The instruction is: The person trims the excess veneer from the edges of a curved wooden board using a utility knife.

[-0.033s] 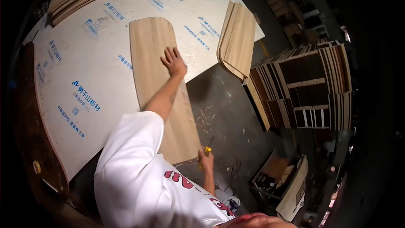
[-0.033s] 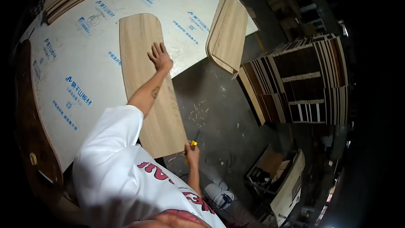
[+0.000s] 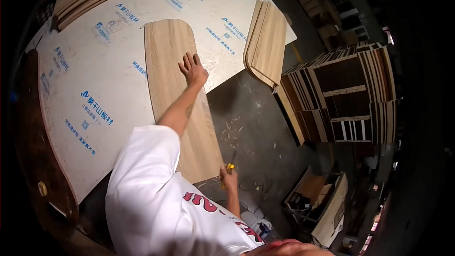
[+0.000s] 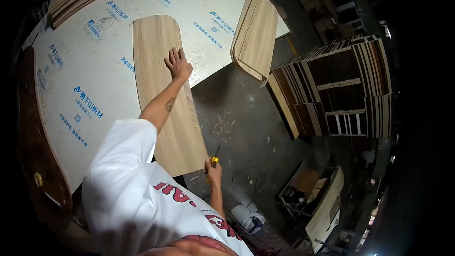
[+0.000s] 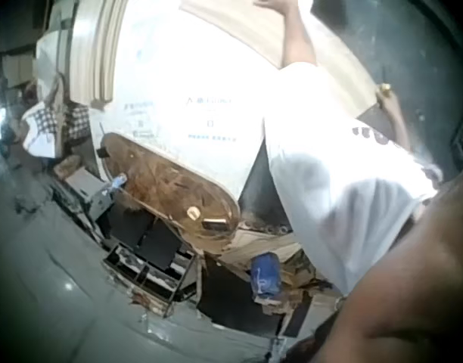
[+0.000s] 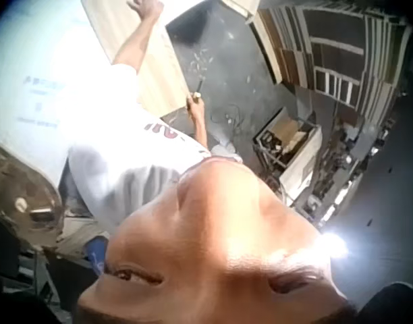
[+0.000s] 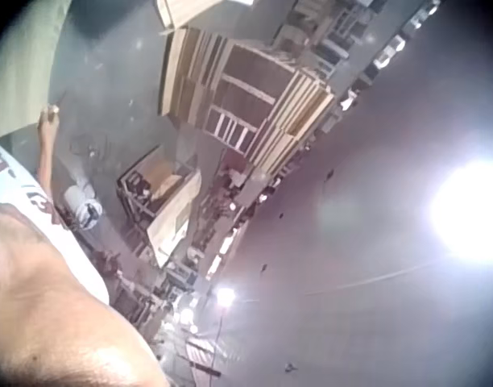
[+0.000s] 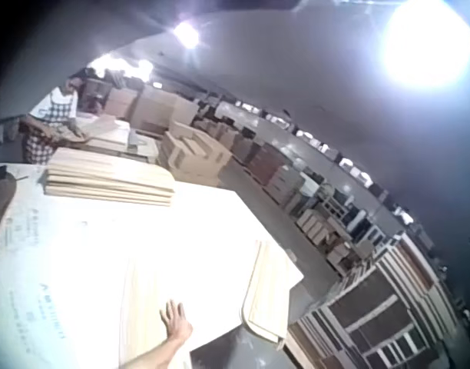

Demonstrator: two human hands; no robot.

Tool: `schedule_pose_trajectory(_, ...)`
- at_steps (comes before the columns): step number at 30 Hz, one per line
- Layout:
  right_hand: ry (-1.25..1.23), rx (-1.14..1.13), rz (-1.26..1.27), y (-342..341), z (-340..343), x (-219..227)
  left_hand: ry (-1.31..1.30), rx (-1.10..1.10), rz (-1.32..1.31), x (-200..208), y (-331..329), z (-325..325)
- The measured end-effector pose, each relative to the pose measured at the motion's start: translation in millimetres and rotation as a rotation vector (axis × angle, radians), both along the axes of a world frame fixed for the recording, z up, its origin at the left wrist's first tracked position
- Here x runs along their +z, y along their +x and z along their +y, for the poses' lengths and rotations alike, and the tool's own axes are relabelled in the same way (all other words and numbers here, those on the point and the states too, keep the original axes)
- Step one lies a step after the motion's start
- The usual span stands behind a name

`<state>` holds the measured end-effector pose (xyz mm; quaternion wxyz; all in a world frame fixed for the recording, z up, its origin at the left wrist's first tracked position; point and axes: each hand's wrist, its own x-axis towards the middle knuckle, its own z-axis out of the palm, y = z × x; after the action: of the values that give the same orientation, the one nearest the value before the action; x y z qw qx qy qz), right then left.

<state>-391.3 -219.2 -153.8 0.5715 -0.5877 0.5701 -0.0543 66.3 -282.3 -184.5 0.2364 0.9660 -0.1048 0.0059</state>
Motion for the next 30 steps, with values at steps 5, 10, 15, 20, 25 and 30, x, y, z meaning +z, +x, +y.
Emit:
schedule_pose_trajectory(5,0.181,-0.224,-0.104,-11.6,43.9,-47.5,-0.142,-0.183,-0.020,-35.5,-35.7,112.1)
schedule_pose_trajectory(10,0.238,-0.269,-0.159,-9.7,85.3,-53.2,-0.106,-0.270,-0.154,-56.9,-105.3,297.3)
schedule_pose_trajectory(15,0.236,-0.329,-0.303,16.2,167.1,-68.3,-0.078,-0.275,-0.048,-60.7,-134.2,384.6)
schedule_pose_trajectory(20,0.230,-0.283,-0.420,49.7,288.9,-78.1,-0.045,-0.333,-0.163,-40.6,-144.7,421.1)
schedule_pose_trajectory(25,0.509,0.113,-0.437,60.0,390.3,-47.0,0.259,-0.402,-0.180,-46.8,-97.2,472.4)
schedule_pose_trajectory(30,0.625,-0.312,-0.423,-4.9,408.8,-88.0,0.174,-0.491,-0.177,-38.1,-72.5,451.8)
